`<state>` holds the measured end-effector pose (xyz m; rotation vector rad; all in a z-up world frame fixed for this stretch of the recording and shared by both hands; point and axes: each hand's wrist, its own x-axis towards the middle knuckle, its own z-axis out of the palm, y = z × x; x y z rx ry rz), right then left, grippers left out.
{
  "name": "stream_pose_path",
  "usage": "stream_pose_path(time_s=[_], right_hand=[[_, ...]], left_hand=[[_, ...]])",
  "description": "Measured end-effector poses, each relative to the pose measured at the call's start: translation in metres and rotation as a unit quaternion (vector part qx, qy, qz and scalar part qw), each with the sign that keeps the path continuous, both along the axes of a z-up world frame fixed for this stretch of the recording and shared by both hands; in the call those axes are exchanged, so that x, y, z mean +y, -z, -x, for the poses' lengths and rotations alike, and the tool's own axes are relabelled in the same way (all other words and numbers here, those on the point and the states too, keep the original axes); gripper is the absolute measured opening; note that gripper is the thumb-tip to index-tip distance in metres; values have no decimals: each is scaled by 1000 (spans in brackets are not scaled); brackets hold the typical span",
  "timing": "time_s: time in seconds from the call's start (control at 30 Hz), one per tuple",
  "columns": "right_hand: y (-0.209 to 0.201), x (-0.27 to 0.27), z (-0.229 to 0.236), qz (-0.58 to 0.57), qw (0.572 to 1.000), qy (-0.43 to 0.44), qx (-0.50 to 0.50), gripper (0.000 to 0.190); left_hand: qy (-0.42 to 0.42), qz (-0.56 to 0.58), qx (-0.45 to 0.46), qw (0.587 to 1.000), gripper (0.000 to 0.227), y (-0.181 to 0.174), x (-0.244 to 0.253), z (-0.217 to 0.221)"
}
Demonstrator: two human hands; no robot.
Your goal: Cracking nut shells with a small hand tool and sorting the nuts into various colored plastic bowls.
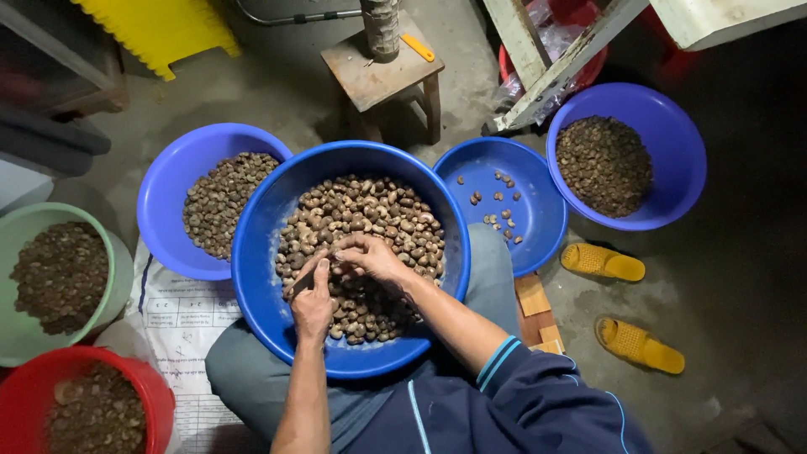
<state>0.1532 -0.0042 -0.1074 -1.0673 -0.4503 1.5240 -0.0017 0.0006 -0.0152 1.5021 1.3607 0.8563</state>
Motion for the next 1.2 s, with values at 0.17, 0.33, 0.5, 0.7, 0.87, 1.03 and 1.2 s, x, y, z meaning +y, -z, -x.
stream_pose_path(time_s=[0.17, 0.33, 0.5, 0.7, 0.87, 1.03, 1.2], right_hand=[[-9, -1, -1, -13, 999, -9, 45, 40], [-1, 0, -3, -20, 998, -24, 58, 44], [-9, 0, -6, -25, 998, -22, 59, 41], [7, 2, -5, -33, 998, -24, 49, 42], [12, 2, -6, -39, 998, -23, 48, 42], [28, 6, -6, -36, 998, -36, 32, 41], [5, 2, -6, -29, 999, -43, -3, 37]], left_hand=[[1, -10, -34, 999, 25, 0, 3, -3], [-4, -52, -38, 998, 22, 4, 8, -2], [23, -80, -110, 990, 21, 12, 9, 3], [17, -77, -145, 986, 23, 13, 10, 1], [19, -93, -159, 983, 20, 4, 7, -2], [21, -91, -167, 982, 22, 1, 8, -3], [20, -87, -176, 980, 23, 13, 12, 3]])
